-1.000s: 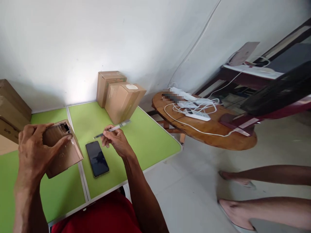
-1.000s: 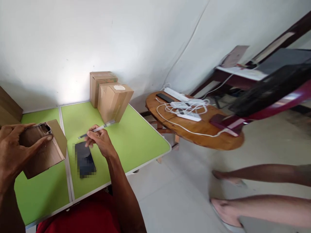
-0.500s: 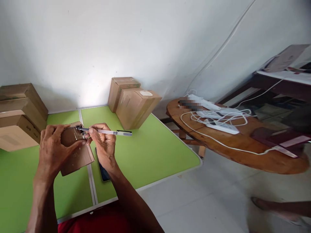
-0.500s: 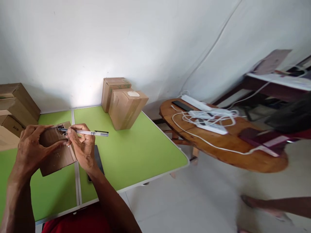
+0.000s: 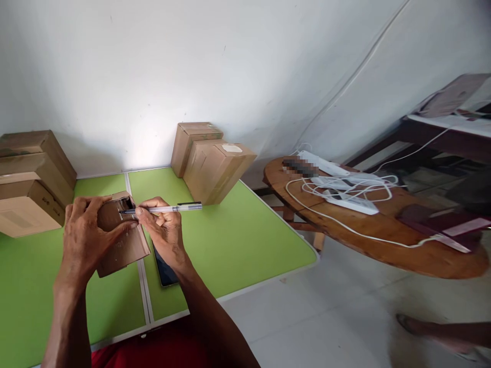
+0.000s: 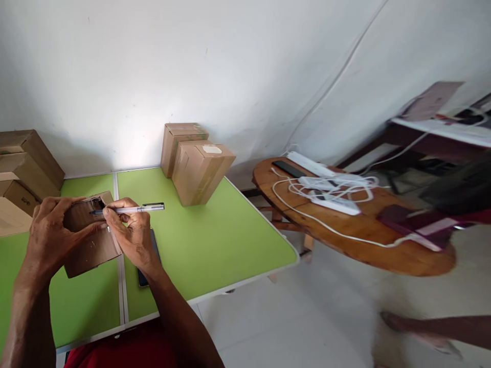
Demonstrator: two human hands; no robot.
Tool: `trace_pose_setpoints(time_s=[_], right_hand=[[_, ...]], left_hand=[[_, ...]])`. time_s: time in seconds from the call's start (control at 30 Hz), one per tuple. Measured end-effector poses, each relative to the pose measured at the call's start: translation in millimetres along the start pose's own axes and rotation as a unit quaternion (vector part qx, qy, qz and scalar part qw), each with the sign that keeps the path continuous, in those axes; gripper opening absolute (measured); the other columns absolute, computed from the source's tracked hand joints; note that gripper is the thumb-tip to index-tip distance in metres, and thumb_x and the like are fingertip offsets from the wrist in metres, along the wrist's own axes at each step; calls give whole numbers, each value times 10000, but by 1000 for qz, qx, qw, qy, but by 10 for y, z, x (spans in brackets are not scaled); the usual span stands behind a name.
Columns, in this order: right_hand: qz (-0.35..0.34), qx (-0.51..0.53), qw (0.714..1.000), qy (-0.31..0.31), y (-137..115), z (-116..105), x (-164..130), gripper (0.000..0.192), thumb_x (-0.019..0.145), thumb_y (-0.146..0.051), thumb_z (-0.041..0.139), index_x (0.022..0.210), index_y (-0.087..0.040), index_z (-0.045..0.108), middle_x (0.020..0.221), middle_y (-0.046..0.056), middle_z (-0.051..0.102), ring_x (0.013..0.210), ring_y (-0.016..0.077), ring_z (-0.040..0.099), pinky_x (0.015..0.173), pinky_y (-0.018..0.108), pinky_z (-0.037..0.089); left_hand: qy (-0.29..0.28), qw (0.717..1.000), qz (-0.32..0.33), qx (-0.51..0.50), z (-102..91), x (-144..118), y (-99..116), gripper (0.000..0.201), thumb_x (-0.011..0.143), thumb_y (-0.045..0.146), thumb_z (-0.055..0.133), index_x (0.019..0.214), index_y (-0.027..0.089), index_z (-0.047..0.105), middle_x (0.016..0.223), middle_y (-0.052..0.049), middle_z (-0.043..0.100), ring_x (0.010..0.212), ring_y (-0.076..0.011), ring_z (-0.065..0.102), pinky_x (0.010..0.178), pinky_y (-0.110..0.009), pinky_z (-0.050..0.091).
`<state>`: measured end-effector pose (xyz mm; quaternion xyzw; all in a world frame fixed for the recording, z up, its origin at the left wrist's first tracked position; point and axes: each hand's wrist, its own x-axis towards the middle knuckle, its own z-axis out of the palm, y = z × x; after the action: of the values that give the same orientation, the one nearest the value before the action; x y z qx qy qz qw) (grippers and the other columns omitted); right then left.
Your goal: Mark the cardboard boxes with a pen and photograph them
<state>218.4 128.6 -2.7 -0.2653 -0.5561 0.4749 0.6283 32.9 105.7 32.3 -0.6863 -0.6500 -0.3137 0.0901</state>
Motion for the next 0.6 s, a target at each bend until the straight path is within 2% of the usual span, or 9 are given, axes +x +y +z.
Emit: trace_pose_setpoints(time_s=[0.27, 0.37, 0.47, 0.53, 0.57, 0.6], right_hand=[[-7, -73, 997, 33, -88, -169, -59, 299, 1050, -497, 733, 935, -226, 683, 733, -52, 575, 632, 112, 535, 618, 243, 457], [-12, -46, 997, 63, -43, -217, -20, 298, 1052, -507, 742, 955, -235, 665, 770, -32, 641, 658, 127, 609, 604, 240, 491], [-33, -24, 994, 102, 43, -338, 99, 345, 1063, -581, 718, 1002, -252, 635, 904, 12, 730, 741, 158, 695, 590, 245, 529], [-23, -81, 991, 102, 97, -483, 202, 341, 1098, -589, 662, 1050, -254, 617, 971, 29, 750, 741, 162, 695, 583, 253, 522], [7, -162, 984, 79, 118, -569, 250, 314, 1131, -560, 618, 1080, -250, 612, 990, 33, 754, 747, 163, 693, 606, 259, 525], [52, -268, 961, 43, 136, -659, 290, 272, 1161, -507, 581, 1109, -242, 615, 1008, 41, 763, 772, 168, 700, 650, 267, 532]], left_hand=[[6, 1000, 14, -13, -18, -1, 10, 612, 880, 608, 892, 1344, 220, 796, 1258, -163, 691, 1212, -438, 657, 1046, -589, 589], [8, 1000, 10, -11, -19, 5, 17, 615, 884, 612, 888, 1353, 227, 790, 1258, -161, 691, 1210, -431, 655, 1070, -596, 585], [7, 1000, 6, -7, -19, 10, 14, 604, 881, 604, 892, 1347, 235, 785, 1247, -159, 689, 1200, -431, 654, 1071, -602, 585], [6, 1000, 8, -5, -20, 14, 8, 580, 884, 597, 890, 1338, 254, 780, 1253, -159, 687, 1202, -435, 651, 1059, -604, 590], [6, 1000, 9, -5, -20, 16, 3, 566, 889, 594, 886, 1335, 263, 777, 1260, -161, 686, 1208, -439, 650, 1058, -608, 591], [8, 1000, 12, -5, -18, 18, -3, 556, 894, 593, 881, 1332, 268, 773, 1268, -164, 685, 1212, -442, 649, 1060, -614, 591]])
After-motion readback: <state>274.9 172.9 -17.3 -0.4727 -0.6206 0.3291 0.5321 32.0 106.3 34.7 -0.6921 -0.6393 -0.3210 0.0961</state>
